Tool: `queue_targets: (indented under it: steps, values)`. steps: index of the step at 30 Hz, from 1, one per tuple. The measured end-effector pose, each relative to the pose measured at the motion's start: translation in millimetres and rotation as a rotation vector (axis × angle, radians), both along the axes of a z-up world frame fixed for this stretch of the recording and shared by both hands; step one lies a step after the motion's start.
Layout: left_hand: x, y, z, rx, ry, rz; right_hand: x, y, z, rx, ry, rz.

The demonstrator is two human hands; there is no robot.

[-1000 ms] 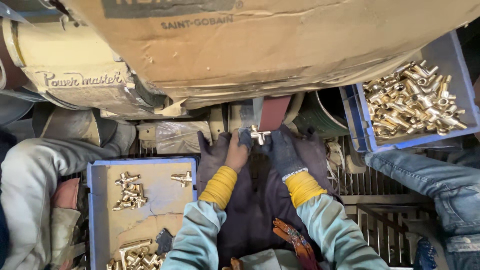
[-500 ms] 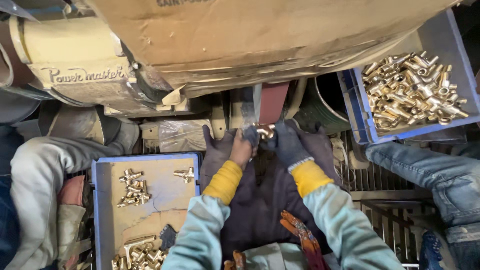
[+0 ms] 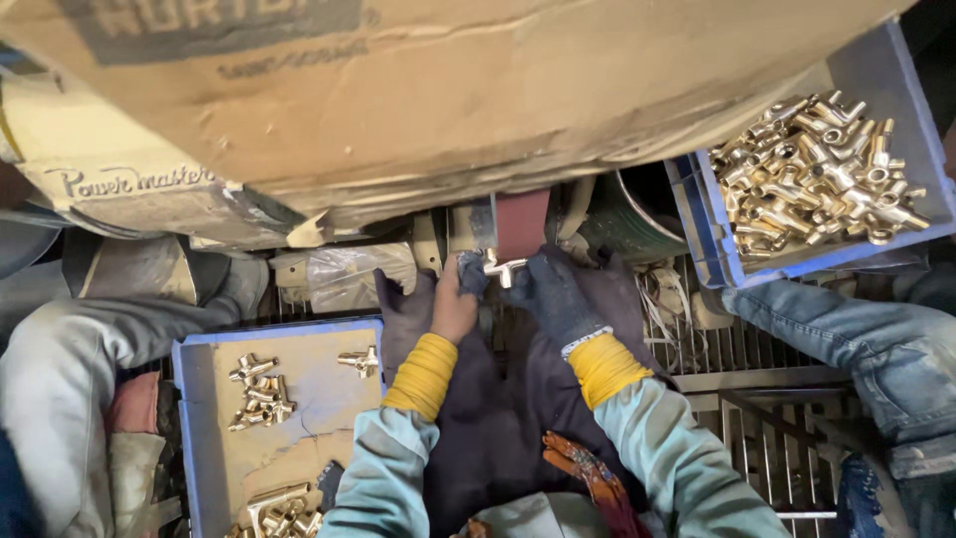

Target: The person repeatedly picks up small brass-colored metal fittings from a blue bin and grinds them against a belt sander. They hold each piece with gloved hands, rotating it to smooth different surfaces, and then place the finished items into a second bin. The process is continuous and repetitive throughout the clip.

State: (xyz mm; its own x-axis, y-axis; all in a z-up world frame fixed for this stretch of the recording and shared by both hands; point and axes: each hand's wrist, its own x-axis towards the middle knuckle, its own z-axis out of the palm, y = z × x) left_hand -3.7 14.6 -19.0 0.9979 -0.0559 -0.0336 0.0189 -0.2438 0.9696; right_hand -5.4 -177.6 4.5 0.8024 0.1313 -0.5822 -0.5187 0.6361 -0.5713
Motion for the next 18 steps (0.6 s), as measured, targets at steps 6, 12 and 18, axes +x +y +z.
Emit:
queue_targets:
  steps: [6, 12, 18]
  values:
    - [-7, -14, -58, -0.032, -0.027, 0.099, 7, -3, 21, -1.062, -0.448, 0.427]
    - [0, -40, -11, -0.585, 0.631, 0.183, 15, 0, 31, -0.092, 0.127, 0.028]
    - [-42, -21, 56, -0.349, 0.272, 0.036, -34, -28, 81, -0.570, -0.462, 0.255]
